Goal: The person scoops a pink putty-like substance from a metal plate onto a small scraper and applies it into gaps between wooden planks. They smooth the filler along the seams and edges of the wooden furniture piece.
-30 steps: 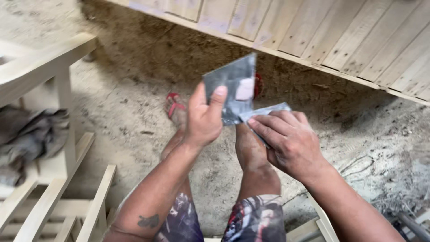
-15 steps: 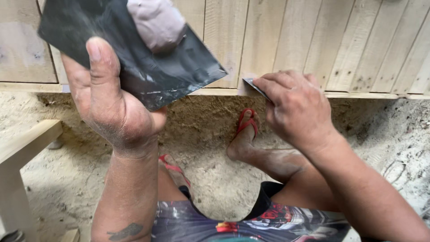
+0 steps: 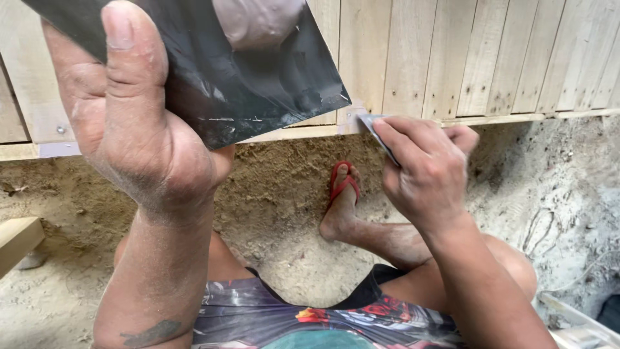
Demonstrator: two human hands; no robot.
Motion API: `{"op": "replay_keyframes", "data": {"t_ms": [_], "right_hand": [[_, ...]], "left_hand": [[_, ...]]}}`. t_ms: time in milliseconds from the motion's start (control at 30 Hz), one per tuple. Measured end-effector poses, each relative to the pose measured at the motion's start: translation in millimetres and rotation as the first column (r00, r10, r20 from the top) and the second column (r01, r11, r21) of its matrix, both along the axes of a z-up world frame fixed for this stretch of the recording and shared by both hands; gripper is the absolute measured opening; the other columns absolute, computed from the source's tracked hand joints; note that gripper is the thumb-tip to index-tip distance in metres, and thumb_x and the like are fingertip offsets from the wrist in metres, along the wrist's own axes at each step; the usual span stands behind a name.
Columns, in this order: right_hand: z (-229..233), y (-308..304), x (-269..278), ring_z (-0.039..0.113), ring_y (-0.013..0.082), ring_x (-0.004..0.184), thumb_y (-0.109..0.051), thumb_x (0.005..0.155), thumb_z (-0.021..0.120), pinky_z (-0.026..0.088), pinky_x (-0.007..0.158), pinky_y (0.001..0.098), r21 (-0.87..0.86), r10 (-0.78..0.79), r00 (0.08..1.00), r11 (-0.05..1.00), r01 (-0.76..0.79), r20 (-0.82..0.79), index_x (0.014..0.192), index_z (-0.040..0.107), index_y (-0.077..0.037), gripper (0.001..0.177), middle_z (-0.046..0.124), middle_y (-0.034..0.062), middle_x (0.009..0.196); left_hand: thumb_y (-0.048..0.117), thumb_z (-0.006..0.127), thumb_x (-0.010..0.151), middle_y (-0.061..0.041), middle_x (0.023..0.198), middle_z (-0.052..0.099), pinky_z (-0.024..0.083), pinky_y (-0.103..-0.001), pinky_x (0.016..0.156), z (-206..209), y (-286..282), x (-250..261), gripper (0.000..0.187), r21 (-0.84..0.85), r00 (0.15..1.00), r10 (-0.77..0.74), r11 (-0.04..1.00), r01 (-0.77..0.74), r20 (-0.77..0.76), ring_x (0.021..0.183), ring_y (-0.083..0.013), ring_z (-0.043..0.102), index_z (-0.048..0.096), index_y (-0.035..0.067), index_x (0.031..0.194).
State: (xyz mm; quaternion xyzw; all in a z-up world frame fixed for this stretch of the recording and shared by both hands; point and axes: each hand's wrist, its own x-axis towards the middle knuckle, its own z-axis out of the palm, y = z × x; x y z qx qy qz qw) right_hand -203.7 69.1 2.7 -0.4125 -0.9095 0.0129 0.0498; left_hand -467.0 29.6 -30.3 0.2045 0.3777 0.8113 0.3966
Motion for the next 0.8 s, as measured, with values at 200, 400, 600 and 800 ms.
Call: {"op": "replay_keyframes", "data": {"t_ms": [200,400,600,800], "right_hand": [[-23.8,-29.4,-2.2,0.068,0.0182,0.101,0.0,0.075,0.066,0.035,0.087,0.0397,-0.001,-0.065,0.996,0.998,0.065,-0.056,0.121,0.075,-0.01,0.048,0.074,0.0023,0.119],[-11.0,-24.1,12.3,0.066,0.0124,0.09,0.001,0.091,0.064,0.034,0.085,0.0367,-0.041,-0.131,0.99,0.991,0.129,-0.046,0.117,0.079,-0.012,0.033,0.077,0.0013,0.114],[-18.7,-8.3,-3.7,0.068,0.0156,0.093,-0.001,0.096,0.062,0.039,0.087,0.0377,0.043,-0.212,0.971,0.977,0.208,0.114,0.122,0.076,-0.01,0.031,0.076,0.0067,0.117],[-37.4,-33.0,-30.7,0.067,0.0274,0.1,-0.008,0.089,0.065,0.044,0.088,0.0416,0.097,-0.235,0.951,0.971,0.22,0.201,0.128,0.069,-0.002,0.039,0.073,0.0129,0.114]], "left_hand": [[0.01,0.048,0.126,-0.015,0.119,0.06,0.05,-0.03,0.098,-7.5,-3.4,-6.7,0.034,0.009,1.0,-0.018,1.0,0.018,0.004,0.103,-0.0183,0.059,0.038,-0.006,0.154],[0.007,0.049,0.126,-0.014,0.117,0.061,0.049,-0.029,0.096,-5.2,5.3,-12.8,0.032,0.061,1.0,-0.02,0.998,0.02,-0.002,0.1,-0.0174,0.059,0.038,-0.006,0.153],[0.005,0.049,0.126,-0.014,0.115,0.061,0.048,-0.028,0.094,-11.6,-1.7,-12.5,0.031,0.047,0.999,-0.036,0.998,0.035,0.011,0.097,-0.0164,0.058,0.039,-0.005,0.153],[0.003,0.05,0.126,-0.013,0.112,0.062,0.047,-0.026,0.092,-8.6,-6.8,-16.5,0.03,0.063,1.0,-0.025,0.998,0.024,0.018,0.094,-0.0155,0.057,0.039,-0.005,0.153]]}}
